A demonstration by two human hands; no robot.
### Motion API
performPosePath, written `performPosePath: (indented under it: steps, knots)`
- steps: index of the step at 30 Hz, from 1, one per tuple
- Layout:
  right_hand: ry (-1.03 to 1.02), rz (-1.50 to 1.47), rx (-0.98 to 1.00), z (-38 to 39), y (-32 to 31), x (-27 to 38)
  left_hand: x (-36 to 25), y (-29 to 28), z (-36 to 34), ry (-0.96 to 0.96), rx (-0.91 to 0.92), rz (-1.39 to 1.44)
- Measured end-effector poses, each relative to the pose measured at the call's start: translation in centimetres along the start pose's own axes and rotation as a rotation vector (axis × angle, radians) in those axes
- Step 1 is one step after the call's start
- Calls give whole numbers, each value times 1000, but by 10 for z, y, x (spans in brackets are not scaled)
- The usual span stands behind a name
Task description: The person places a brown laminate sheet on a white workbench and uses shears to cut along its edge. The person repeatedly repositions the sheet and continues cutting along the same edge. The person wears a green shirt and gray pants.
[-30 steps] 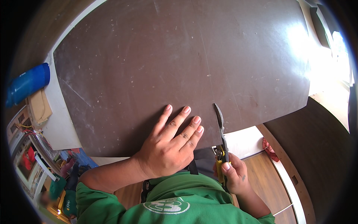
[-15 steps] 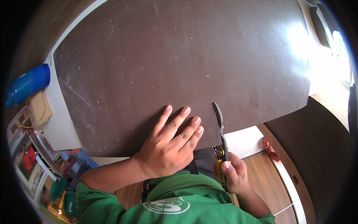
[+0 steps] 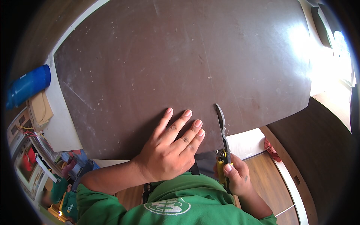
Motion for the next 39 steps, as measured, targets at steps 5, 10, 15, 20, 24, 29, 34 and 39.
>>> performPosePath:
  steps: [5, 10, 15, 20, 24, 29, 34, 39]
  knots:
    - [-14, -6, 10, -2, 0, 1, 0, 1, -1, -4, 2, -8]
    - [-26, 40, -13, -4, 0, 0, 0, 2, -1, -4, 2, -10]
    - [-28, 67, -23, -3, 0, 1, 0, 2, 0, -2, 10, -14]
    - [5, 63, -22, 0, 0, 2, 0, 2, 1, -6, 2, -3]
    - [-9, 86, -28, 0, 1, 3, 0, 1, 1, -10, 2, 13]
    - [5, 53, -33, 2, 2, 5, -2, -1, 0, 2, -6, 11]
    - [-10, 9, -14, 1, 3, 5, -3, -1, 0, 4, 3, 1]
    - [-6, 17, -27, -2, 3, 2, -2, 0, -1, -7, 3, 3]
Point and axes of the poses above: each hand's wrist, its own z-axis away from the middle knuckle, its own y-axis out of the palm, x = y × z, the point moved 3 cm from there along -z, towards the middle knuckle, and after that the axes turned 9 degrees about x, right-handed, at the moved point
